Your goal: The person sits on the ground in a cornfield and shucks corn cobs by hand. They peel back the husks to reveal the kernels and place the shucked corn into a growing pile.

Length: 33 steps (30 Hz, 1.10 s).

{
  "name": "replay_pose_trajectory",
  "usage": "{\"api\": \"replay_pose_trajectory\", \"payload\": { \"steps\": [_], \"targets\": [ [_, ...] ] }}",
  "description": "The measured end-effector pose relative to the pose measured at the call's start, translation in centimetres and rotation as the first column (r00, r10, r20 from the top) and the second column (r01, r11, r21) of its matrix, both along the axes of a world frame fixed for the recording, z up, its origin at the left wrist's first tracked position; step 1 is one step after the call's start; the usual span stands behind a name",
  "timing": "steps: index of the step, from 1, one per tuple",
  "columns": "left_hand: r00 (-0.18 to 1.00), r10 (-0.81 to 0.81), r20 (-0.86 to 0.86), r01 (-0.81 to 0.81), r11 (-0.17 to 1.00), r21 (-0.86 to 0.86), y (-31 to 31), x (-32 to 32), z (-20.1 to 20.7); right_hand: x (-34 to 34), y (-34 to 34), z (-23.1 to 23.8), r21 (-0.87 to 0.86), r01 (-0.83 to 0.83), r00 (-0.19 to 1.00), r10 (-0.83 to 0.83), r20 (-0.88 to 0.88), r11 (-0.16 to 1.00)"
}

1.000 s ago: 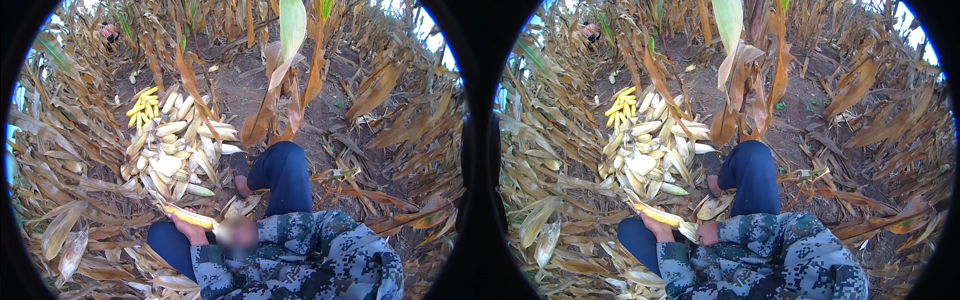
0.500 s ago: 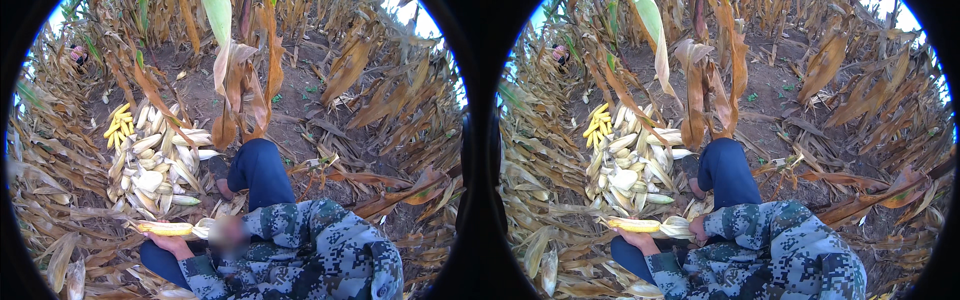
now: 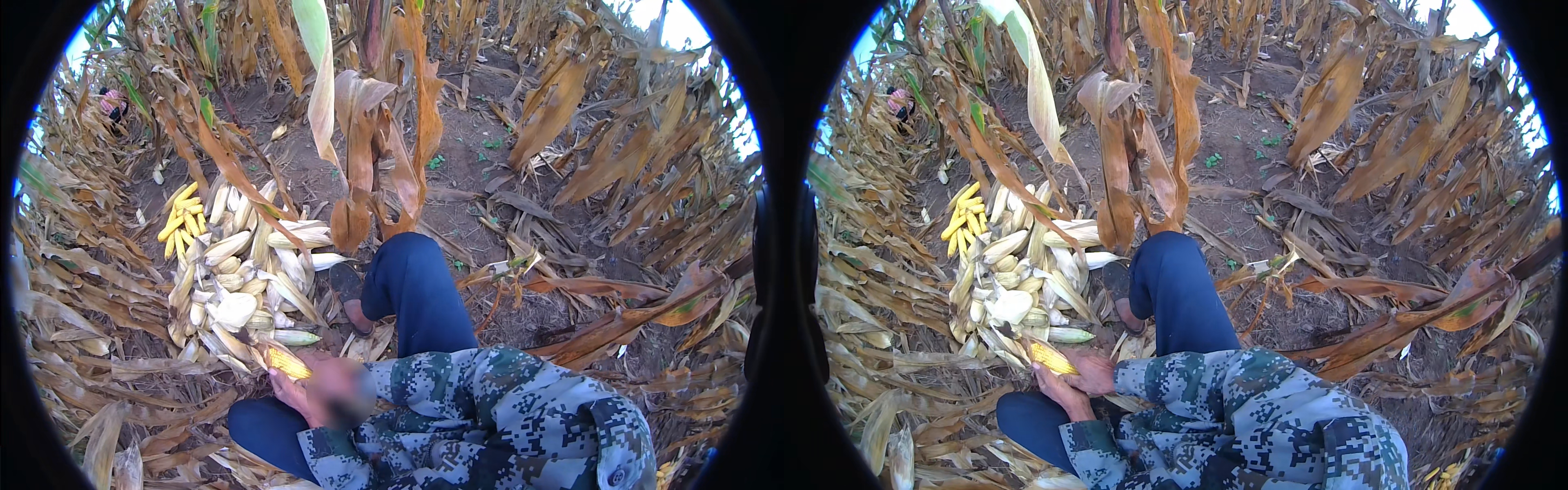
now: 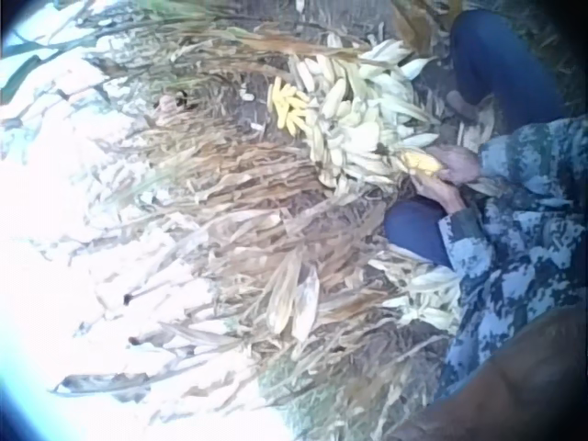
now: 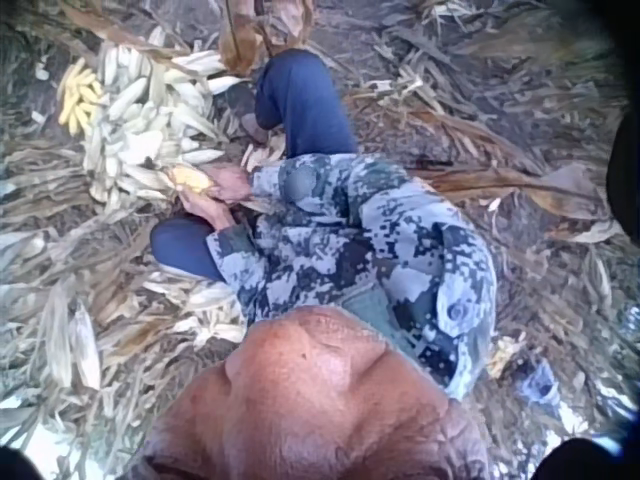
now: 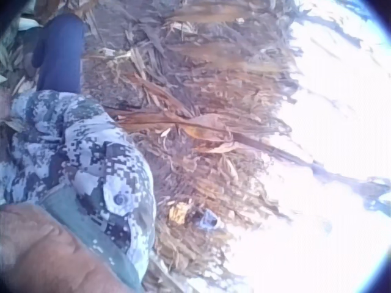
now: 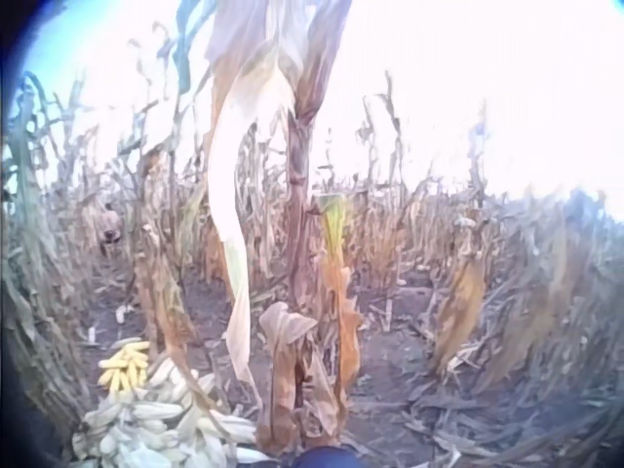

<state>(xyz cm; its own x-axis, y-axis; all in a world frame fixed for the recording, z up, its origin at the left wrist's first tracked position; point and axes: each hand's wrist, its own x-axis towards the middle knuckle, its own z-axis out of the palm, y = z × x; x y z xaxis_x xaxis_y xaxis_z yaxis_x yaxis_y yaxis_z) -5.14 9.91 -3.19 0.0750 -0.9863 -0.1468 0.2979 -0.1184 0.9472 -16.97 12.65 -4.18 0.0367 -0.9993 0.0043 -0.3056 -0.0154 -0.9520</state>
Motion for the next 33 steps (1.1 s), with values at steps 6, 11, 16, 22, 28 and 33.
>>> {"api": "replay_pose_trajectory", "payload": {
  "steps": [6,11,16,22,28,33],
  "targets": [
    [0.993,0.069,-0.092,-0.063,0.995,0.074,-1.1,-0.9,-1.0,2.5,-1.8,-6.6,0.083,0.056,0.998,-0.058,0.021,0.995],
    [0.972,0.1,-0.211,-0.071,0.988,0.138,-2.0,1.9,-4.3,1.5,-0.9,-2.9,0.095,-0.093,0.971,0.069,0.23,0.991],
    [0.92,0.175,-0.349,-0.109,0.974,0.2,-2.1,0.6,-3.9,1.0,-0.9,-3.3,0.164,-0.073,0.779,-0.046,0.625,0.984],
    [0.747,0.284,-0.601,-0.126,0.948,0.291,-2.2,1.4,-3.8,1.4,-0.7,-1.9,0.304,-0.131,0.477,-0.209,0.854,0.943],
    [0.717,0.298,-0.63,-0.091,0.936,0.339,-1.8,1.7,-4.4,1.3,-1.3,-2.2,0.473,-0.06,0.333,-0.429,0.839,0.879],
    [0.566,0.0,-0.824,0.17,0.978,0.117,-0.4,0.7,-2.5,0.5,-3.0,-2.3,0.544,0.108,0.448,-0.529,0.721,0.832]
  ]
}}
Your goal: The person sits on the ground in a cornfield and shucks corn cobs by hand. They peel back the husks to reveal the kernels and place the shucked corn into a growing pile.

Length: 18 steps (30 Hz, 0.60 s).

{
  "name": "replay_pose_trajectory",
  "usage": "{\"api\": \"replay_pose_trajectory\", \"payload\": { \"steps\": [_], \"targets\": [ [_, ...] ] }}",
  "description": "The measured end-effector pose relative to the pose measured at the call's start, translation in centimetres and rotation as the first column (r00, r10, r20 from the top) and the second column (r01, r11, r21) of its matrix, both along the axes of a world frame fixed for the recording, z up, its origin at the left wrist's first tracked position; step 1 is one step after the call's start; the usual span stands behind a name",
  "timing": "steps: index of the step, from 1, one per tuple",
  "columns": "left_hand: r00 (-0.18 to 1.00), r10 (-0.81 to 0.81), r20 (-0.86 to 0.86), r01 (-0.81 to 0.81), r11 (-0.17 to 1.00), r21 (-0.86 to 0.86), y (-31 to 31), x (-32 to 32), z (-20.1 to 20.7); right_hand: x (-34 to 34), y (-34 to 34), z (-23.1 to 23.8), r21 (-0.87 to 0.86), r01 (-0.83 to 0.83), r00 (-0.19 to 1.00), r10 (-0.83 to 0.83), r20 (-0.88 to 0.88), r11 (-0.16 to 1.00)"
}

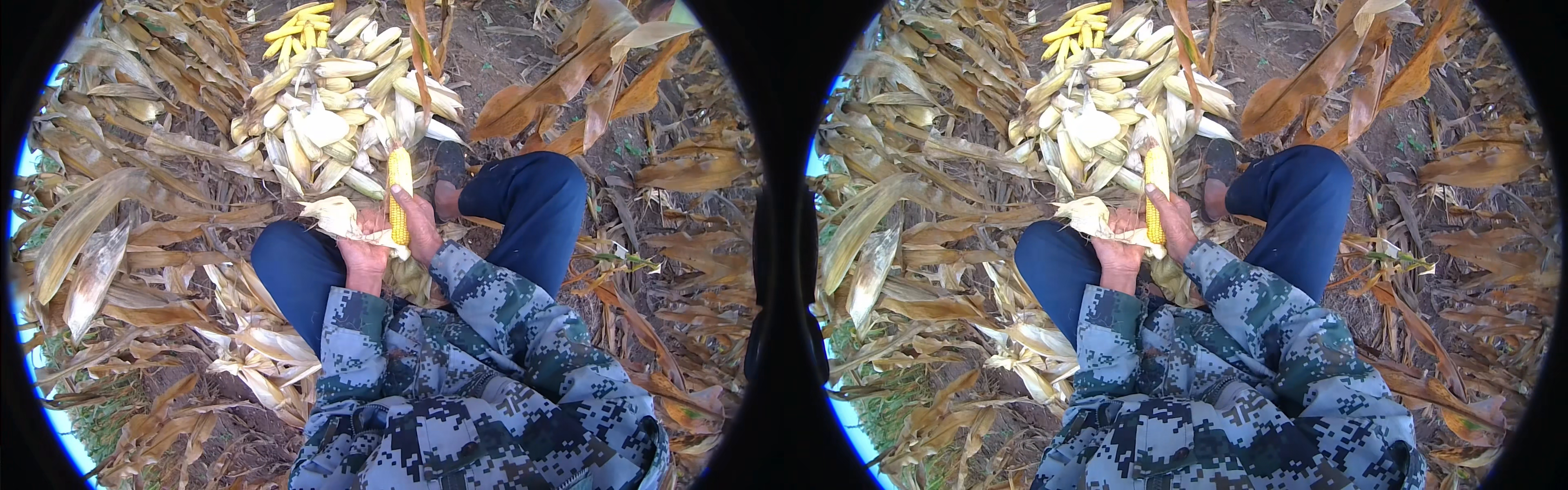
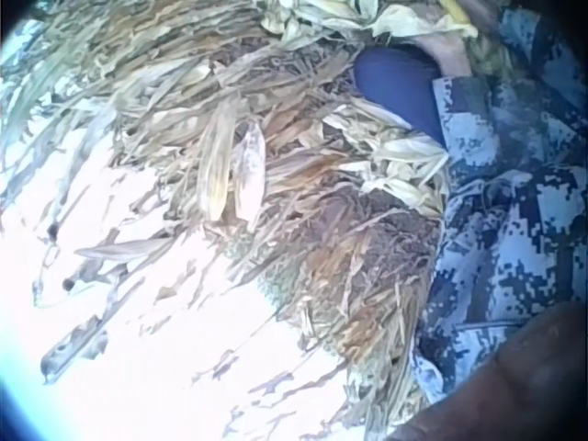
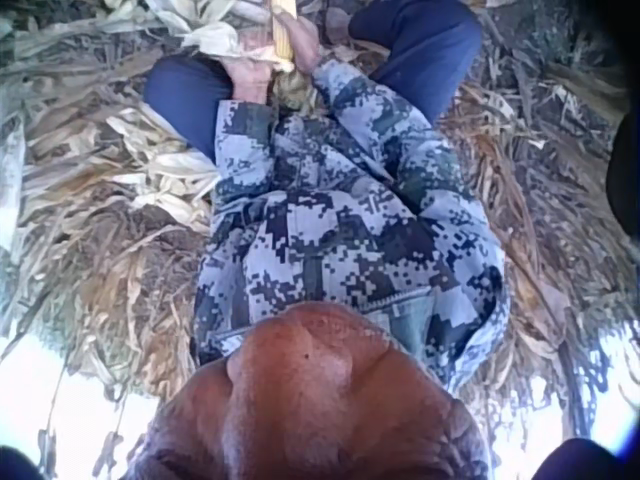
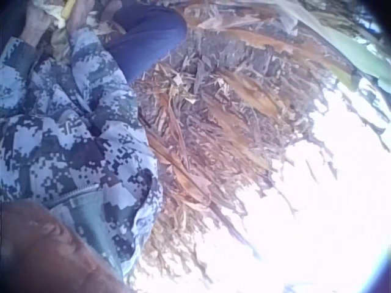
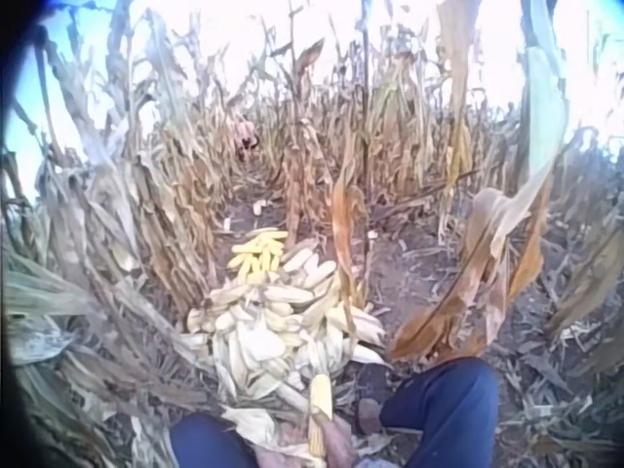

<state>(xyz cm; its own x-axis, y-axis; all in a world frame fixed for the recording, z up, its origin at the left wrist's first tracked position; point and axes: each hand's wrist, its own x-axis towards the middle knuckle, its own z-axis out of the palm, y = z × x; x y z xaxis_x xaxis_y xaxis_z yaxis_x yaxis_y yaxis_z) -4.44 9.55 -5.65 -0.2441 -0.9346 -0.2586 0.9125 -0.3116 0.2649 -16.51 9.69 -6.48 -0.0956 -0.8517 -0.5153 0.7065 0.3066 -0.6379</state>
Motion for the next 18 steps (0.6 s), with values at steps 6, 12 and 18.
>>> {"api": "replay_pose_trajectory", "payload": {
  "steps": [6,12,18],
  "targets": [
    [0.932,-0.361,0.04,0.356,0.885,-0.3,-0.1,-0.7,1.9,-2.9,-2.0,0.0,0.044,0.008,0.974,-0.017,0.227,0.999],
    [0.854,-0.506,0.123,0.517,0.797,-0.311,1.1,-1.7,2.0,-4.6,-2.7,1.2,-0.068,-0.016,0.942,0.038,0.332,0.998],
    [0.742,-0.166,0.65,0.283,0.956,-0.079,1.5,-1.0,3.0,-6.3,-1.9,0.7,-0.353,-0.223,0.86,0.354,0.367,0.908]
  ]
}}
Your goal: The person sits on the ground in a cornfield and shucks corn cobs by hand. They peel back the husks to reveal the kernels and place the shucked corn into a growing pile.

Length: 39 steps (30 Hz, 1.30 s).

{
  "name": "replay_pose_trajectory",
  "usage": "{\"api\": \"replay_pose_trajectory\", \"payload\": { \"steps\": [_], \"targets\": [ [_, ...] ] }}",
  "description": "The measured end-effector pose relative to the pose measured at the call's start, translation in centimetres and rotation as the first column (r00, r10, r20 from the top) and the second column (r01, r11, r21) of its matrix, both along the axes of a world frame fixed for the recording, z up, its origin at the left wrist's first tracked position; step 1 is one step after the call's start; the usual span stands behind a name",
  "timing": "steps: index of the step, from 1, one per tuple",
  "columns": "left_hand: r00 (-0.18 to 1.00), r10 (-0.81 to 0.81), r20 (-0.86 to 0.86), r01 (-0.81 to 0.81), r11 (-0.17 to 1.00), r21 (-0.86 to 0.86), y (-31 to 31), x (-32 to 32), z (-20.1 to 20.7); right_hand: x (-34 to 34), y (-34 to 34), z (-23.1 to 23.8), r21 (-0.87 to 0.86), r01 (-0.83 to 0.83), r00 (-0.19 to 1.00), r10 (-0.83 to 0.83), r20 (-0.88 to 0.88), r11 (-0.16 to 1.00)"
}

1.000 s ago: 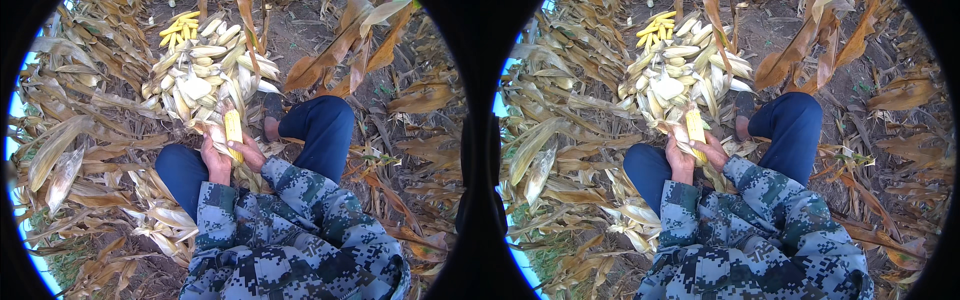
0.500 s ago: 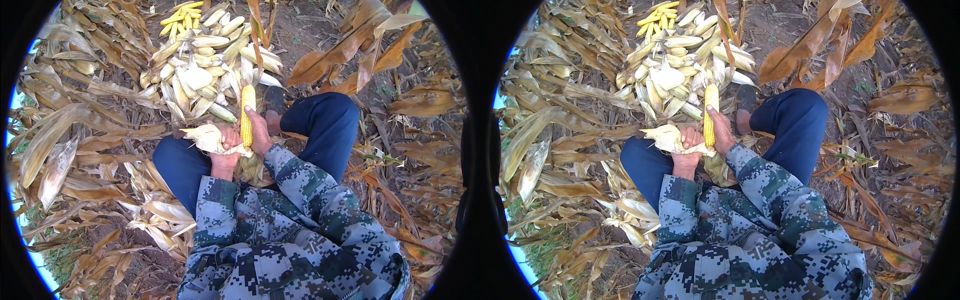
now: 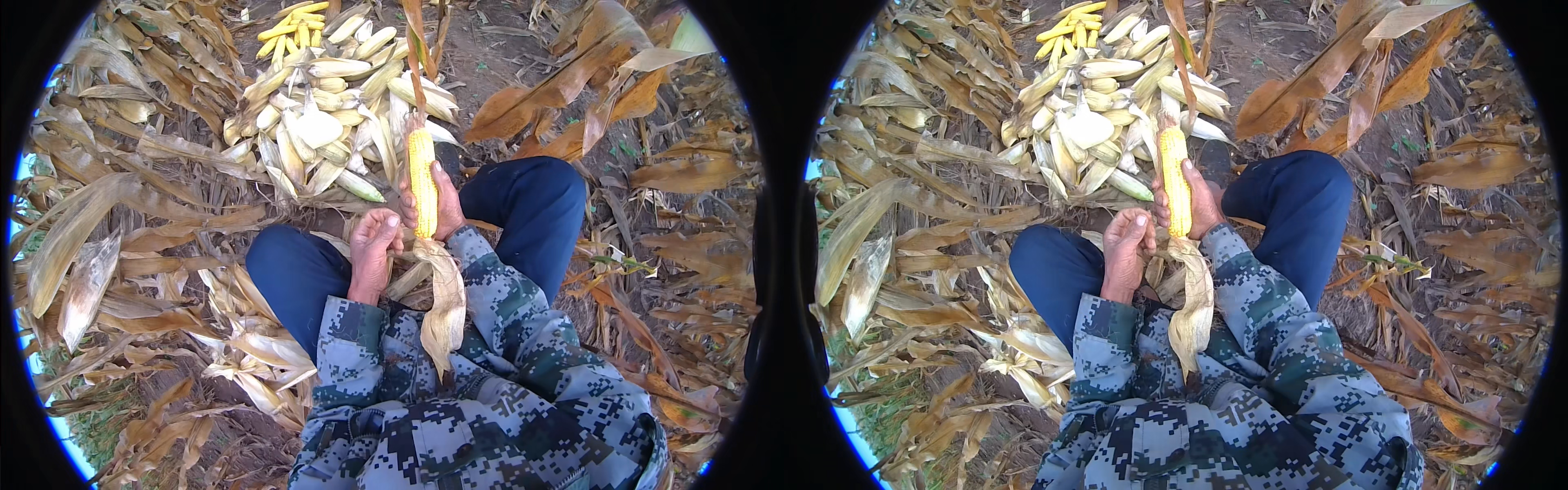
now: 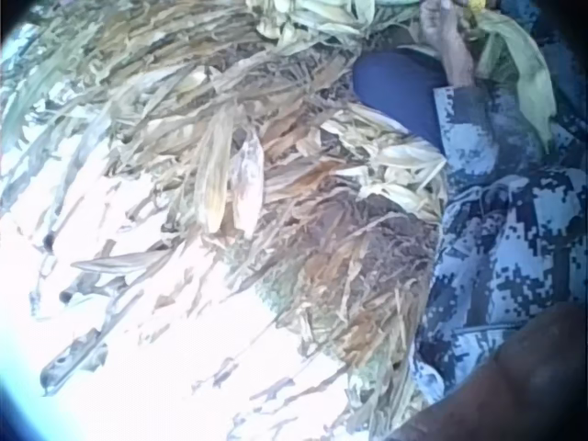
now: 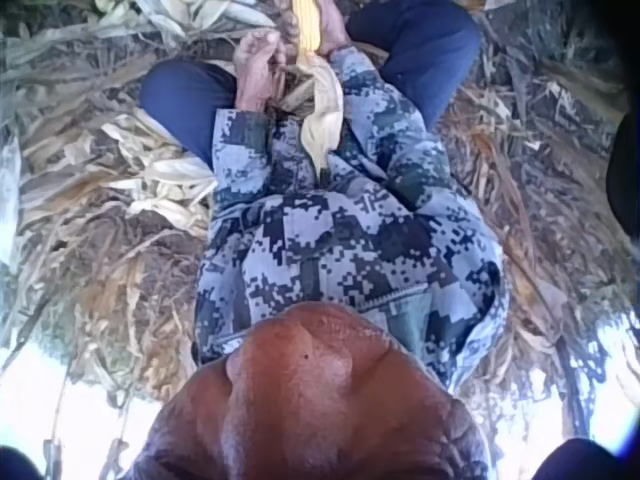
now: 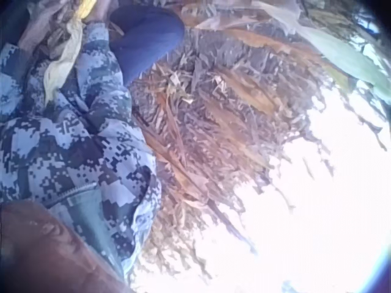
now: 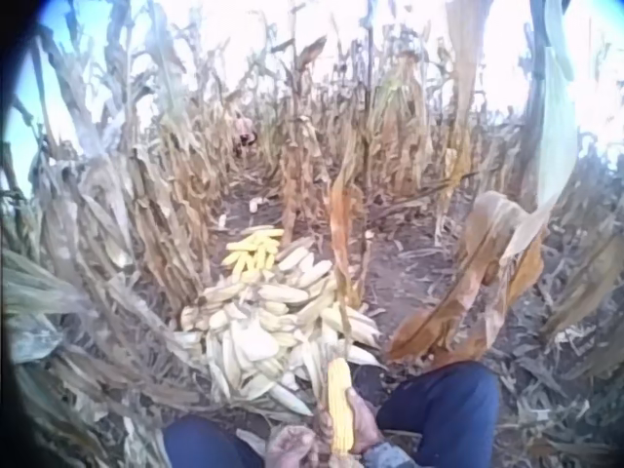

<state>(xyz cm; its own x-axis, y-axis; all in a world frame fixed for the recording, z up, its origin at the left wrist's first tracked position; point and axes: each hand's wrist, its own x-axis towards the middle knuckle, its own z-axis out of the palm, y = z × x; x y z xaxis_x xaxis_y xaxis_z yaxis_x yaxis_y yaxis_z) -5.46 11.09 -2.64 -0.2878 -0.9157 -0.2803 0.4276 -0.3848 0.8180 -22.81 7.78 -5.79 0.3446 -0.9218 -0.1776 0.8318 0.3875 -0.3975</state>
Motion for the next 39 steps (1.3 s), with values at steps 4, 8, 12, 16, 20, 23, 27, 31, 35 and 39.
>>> {"api": "replay_pose_trajectory", "payload": {
  "steps": [4,8,12,16,20,23,27,31,35,39],
  "targets": [
    [0.966,0.23,0.119,-0.211,0.966,-0.151,-2.2,0.7,0.7,0.7,1.0,-0.8,0.003,-0.208,0.973,0.207,0.1,0.978],
    [0.931,0.322,0.173,-0.286,0.936,-0.204,-4.2,0.5,2.3,1.9,2.2,-1.8,-0.022,-0.445,0.894,0.445,0.056,0.895],
    [0.896,0.402,0.19,-0.358,0.906,-0.226,-4.6,1.5,0.7,3.2,3.7,-1.4,0.071,-0.547,0.837,0.547,0.022,0.834],
    [0.862,0.466,0.196,-0.421,0.876,-0.234,-4.5,1.7,-0.1,3.6,3.7,-1.7,0.106,-0.518,0.851,0.523,-0.035,0.849],
    [0.84,0.518,0.163,-0.483,0.85,-0.211,-4.3,1.7,0.0,3.9,3.8,-1.3,0.134,-0.486,0.862,0.499,-0.087,0.863],
    [0.832,0.554,0.026,-0.544,0.825,-0.153,-4.2,2.0,-0.3,4.5,3.9,-1.0,0.118,-0.498,0.847,0.511,-0.143,0.859],
    [0.817,0.568,-0.103,-0.56,0.823,0.098,-3.7,3.0,-1.2,4.6,3.9,-0.6,0.12,-0.312,0.949,0.305,0.076,0.942],
    [0.872,0.4,0.283,-0.365,0.915,-0.171,-2.3,1.1,-1.2,3.0,2.2,-0.9,0.083,-0.121,0.992,0.117,0.054,0.989],
    [0.915,0.274,0.295,-0.232,0.958,-0.169,-1.6,0.0,-2.8,2.2,1.1,-0.4,0.018,0.042,0.999,-0.042,-0.002,0.999],
    [0.966,-0.049,0.253,0.076,0.992,-0.1,-0.9,-1.4,-0.7,2.0,0.8,0.2,0.018,0.255,0.959,-0.25,-0.137,0.967]
  ]
}}
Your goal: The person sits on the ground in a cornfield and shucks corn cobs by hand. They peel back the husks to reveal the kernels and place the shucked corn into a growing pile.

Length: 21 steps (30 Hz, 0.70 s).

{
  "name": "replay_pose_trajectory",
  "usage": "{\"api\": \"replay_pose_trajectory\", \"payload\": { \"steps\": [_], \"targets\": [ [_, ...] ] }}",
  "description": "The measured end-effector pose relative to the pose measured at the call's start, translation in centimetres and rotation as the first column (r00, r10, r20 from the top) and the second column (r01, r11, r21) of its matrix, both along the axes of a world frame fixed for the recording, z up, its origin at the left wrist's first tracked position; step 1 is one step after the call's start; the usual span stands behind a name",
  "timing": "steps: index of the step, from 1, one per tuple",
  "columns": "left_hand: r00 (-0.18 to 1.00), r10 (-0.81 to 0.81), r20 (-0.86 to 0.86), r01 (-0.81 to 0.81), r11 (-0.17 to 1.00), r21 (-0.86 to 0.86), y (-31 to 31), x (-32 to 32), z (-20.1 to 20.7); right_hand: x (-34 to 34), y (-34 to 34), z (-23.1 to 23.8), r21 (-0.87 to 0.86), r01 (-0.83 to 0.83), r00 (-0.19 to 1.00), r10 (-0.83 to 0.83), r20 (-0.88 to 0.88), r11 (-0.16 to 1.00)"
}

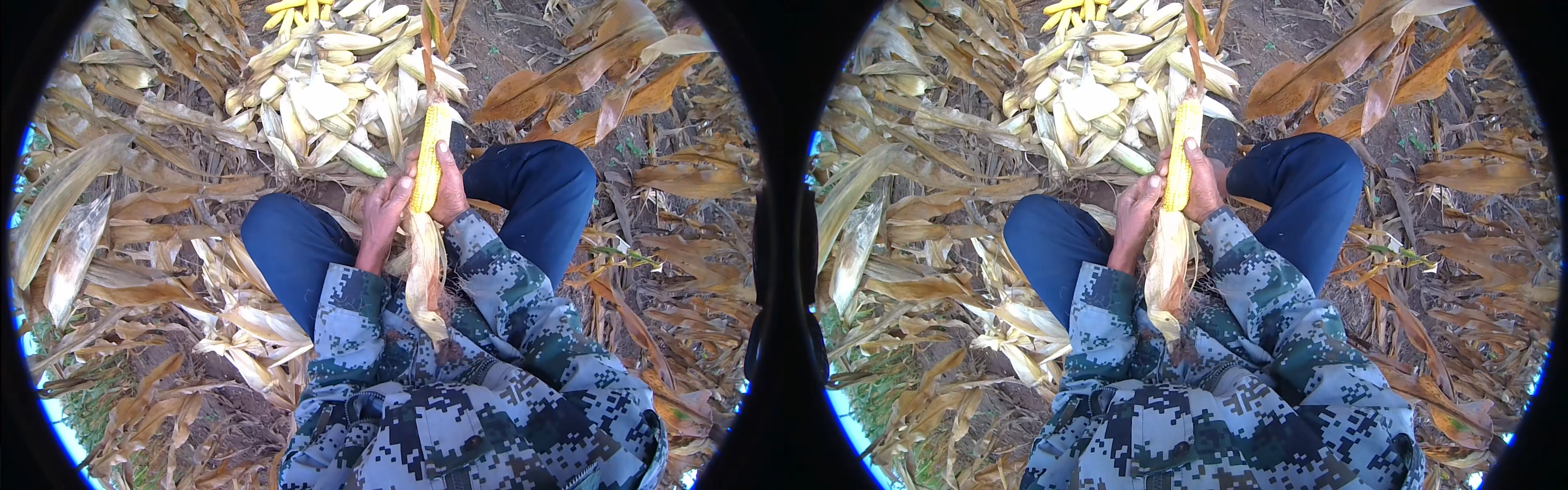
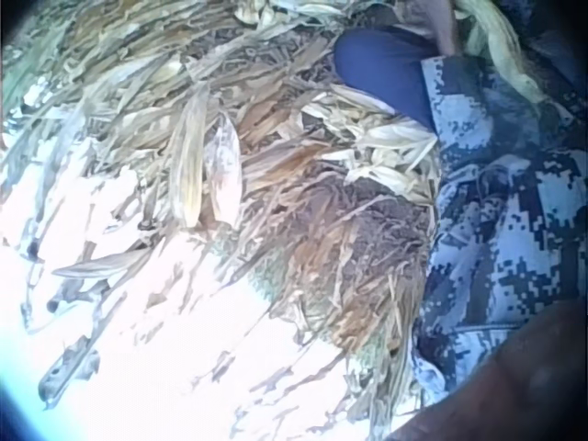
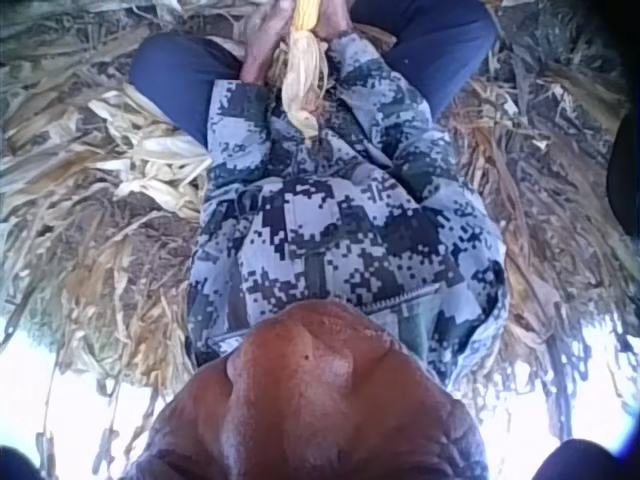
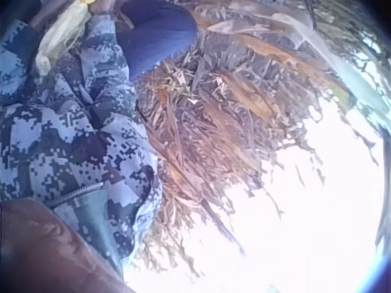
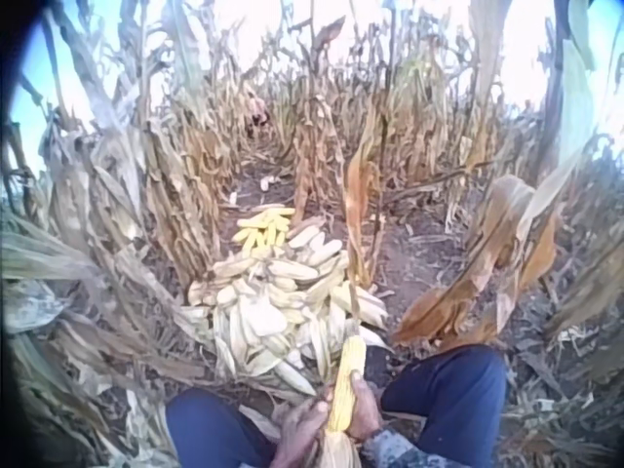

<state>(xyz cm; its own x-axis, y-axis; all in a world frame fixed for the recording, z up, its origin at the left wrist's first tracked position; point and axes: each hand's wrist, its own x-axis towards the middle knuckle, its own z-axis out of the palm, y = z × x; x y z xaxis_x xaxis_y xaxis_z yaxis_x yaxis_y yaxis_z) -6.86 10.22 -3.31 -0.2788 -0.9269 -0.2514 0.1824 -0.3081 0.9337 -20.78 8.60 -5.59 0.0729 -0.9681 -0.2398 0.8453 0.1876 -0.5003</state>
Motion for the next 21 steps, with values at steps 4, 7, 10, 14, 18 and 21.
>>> {"api": "replay_pose_trajectory", "payload": {
  "steps": [4,7,10,14,18,21],
  "targets": [
    [0.989,-0.134,-0.067,0.137,0.989,0.048,1.0,-1.3,-1.6,-0.3,0.1,0.5,-0.032,0.056,0.986,-0.061,-0.155,0.998],
    [0.965,-0.255,-0.056,0.257,0.966,0.026,1.1,-1.0,-2.5,-0.1,0.0,1.0,0.0,0.1,0.98,-0.099,-0.172,0.995],
    [0.919,-0.393,-0.038,0.395,0.917,0.062,1.1,-0.5,-2.0,-0.5,0.0,0.8,0.039,0.06,0.964,-0.048,-0.26,0.997],
    [0.769,-0.371,0.521,0.484,0.87,-0.094,1.5,-1.0,-3.6,-1.3,-0.2,0.3,0.203,-0.045,0.963,0.096,-0.252,0.978],
    [0.534,-0.241,0.811,0.659,0.719,-0.22,2.4,-0.5,-2.8,-2.7,-0.7,0.1,0.379,-0.236,0.936,0.314,-0.16,0.895],
    [0.44,-0.228,0.868,0.841,0.442,-0.311,4.5,-0.8,-3.5,-2.2,-1.1,0.6,0.434,-0.391,0.881,0.467,-0.078,0.812]
  ]
}}
